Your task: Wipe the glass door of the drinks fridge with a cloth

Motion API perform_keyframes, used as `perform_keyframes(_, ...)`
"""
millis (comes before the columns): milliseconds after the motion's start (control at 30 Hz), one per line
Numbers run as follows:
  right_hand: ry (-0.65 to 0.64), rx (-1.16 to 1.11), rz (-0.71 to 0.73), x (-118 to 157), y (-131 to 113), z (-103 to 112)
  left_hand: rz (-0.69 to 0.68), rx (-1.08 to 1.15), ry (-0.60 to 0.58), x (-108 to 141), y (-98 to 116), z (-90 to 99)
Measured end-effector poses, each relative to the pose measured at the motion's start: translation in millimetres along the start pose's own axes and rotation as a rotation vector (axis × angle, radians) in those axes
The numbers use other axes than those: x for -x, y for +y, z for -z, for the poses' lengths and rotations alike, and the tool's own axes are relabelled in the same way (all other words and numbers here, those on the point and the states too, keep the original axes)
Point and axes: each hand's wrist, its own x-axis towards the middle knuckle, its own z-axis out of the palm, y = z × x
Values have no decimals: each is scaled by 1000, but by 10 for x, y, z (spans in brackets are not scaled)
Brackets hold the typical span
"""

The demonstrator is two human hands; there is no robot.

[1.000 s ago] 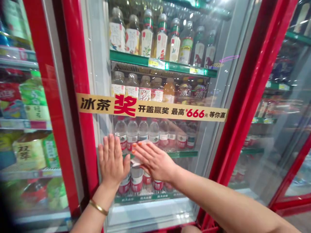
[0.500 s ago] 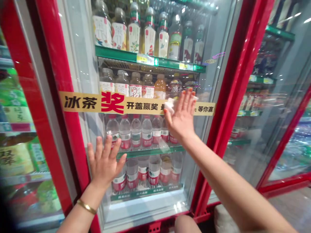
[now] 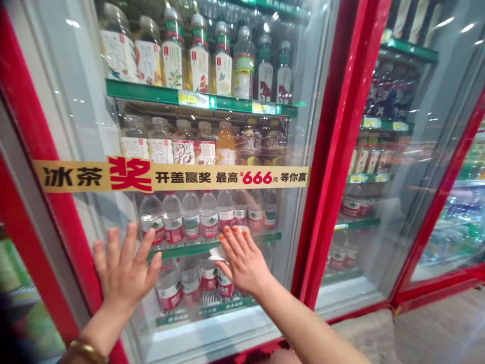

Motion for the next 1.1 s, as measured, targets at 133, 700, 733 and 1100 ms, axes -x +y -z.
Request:
perform_keyframes(133,76,62,-402,-46,259,22,19,-16,-10,43,-19,-17)
perform_keyframes(700,151,-114,-430,-1331,629,219,1,-19,84,-313,20,215)
perform_keyframes(733,140,-139,-327,-1510,519,242,-13,0,121,-515,35,284)
perform_keyframes(1100,97,-103,-517,-1910,1500,564,-9,69,20,-3088,-432,416)
